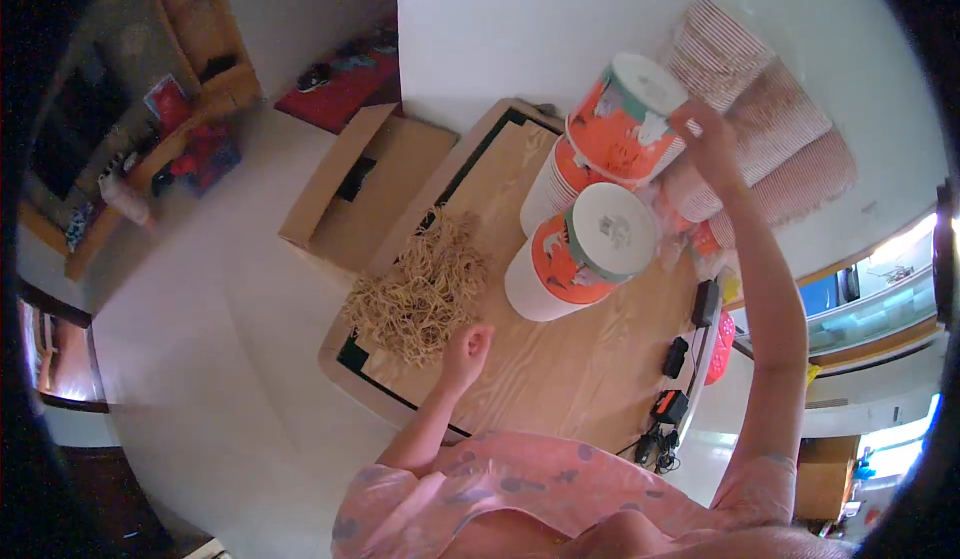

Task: Packaging paper cups into plastic bags and adding paper filler material for shipping.

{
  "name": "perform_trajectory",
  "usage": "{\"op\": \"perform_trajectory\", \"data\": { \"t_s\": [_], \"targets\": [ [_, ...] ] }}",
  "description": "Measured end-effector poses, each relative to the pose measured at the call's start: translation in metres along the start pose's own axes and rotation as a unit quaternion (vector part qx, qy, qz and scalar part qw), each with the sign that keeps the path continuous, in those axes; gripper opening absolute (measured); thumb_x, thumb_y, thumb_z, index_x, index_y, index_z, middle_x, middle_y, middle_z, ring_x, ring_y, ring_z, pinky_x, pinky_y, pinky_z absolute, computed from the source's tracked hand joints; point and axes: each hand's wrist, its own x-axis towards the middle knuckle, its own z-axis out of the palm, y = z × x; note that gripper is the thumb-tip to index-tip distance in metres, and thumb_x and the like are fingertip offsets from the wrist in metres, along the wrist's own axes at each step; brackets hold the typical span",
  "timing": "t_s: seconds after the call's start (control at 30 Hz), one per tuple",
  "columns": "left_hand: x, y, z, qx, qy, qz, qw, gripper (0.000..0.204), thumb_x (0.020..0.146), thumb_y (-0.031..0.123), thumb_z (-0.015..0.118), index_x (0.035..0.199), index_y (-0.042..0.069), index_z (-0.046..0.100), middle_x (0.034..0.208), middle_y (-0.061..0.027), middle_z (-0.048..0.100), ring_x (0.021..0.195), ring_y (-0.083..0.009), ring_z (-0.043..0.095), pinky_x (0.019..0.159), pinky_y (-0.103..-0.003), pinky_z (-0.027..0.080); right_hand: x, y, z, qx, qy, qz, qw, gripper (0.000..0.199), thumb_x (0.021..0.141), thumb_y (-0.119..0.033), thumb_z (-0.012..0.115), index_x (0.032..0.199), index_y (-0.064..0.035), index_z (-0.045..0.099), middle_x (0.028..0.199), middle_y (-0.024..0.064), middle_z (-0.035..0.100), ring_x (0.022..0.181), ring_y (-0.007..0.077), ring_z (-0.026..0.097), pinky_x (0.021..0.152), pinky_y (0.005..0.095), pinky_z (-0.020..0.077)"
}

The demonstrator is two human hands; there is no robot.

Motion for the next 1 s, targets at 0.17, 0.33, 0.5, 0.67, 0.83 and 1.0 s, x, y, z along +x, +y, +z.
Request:
{"op": "perform_trajectory", "data": {
  "t_s": [0.17, 0.33, 0.5, 0.67, 0.83, 1.0],
  "targets": [
    [0.001, 0.016, 0.005, 0.029, -0.008, 0.064, 0.998, 0.012, 0.086, 0.009, 0.059, 0.096, 0.005, 0.063, 0.081, -0.0063, 0.064, 0.07, -0.0135, 0.061, 0.059, -0.026, 0.049, 0.008, -0.022, -0.105, 0.009, 0.057, -0.058, 0.997, 0.01, 0.085, -0.003, 0.056, 0.095, -0.0034, 0.059, 0.108, 0.009, 0.06, 0.103, 0.0183, 0.054, 0.09, 0.0311, 0.0419],
    [-0.017, 0.025, 0.0, 0.027, -0.025, 0.022, 0.999, 0.012, 0.086, 0.009, 0.059, 0.097, 0.006, 0.063, 0.082, -0.0063, 0.063, 0.068, -0.0147, 0.06, 0.06, -0.026, 0.049, -0.061, -0.088, -0.169, 0.159, 0.121, 0.03, 0.979, 0.016, 0.086, -0.003, 0.055, 0.101, 0.0002, 0.058, 0.112, 0.0076, 0.059, 0.109, 0.0163, 0.051, 0.095, 0.0288, 0.0365],
    [-0.025, 0.067, 0.011, 0.034, -0.102, 0.132, 0.985, 0.013, 0.086, 0.009, 0.058, 0.098, 0.006, 0.062, 0.088, -0.0081, 0.063, 0.071, -0.0152, 0.061, 0.062, -0.026, 0.049, -0.29, -0.014, -0.206, 0.296, 0.296, 0.253, 0.872, 0.035, 0.082, -0.01, 0.061, 0.115, -0.0025, 0.052, 0.113, 0.0084, 0.055, 0.105, 0.0178, 0.051, 0.092, 0.0316, 0.0414],
    [-0.03, 0.093, 0.012, -0.088, -0.154, 0.029, 0.984, 0.016, 0.09, 0.01, 0.055, 0.102, 0.002, 0.06, 0.101, -0.0083, 0.063, 0.08, -0.0147, 0.06, 0.069, -0.027, 0.049, -0.395, -0.037, -0.082, 0.532, 0.311, 0.452, 0.645, 0.031, 0.087, -0.015, 0.055, 0.116, -0.0034, 0.052, 0.113, 0.0103, 0.057, 0.102, 0.0208, 0.057, 0.087, 0.0333, 0.0468],
    [-0.035, 0.109, 0.009, -0.248, -0.191, -0.034, 0.949, 0.024, 0.092, 0.017, 0.053, 0.109, 0.001, 0.058, 0.107, -0.0075, 0.061, 0.086, -0.0118, 0.057, 0.074, -0.026, 0.046, -0.392, -0.096, -0.032, 0.669, 0.127, 0.476, 0.557, 0.016, 0.091, -0.013, 0.049, 0.102, -0.0032, 0.056, 0.093, 0.0041, 0.062, 0.083, 0.0117, 0.06, 0.07, 0.025, 0.0496],
    [-0.046, 0.152, 0.006, -0.197, -0.18, -0.084, 0.96, 0.029, 0.093, 0.023, 0.051, 0.111, 0.001, 0.058, 0.104, -0.0072, 0.061, 0.087, -0.0107, 0.055, 0.073, -0.023, 0.044, -0.42, -0.108, 0.008, 0.718, 0.089, 0.522, 0.451, 0.016, 0.092, -0.011, 0.046, 0.102, -0.0022, 0.055, 0.093, 0.0054, 0.061, 0.082, 0.0131, 0.06, 0.073, 0.028, 0.0517]
  ]
}}
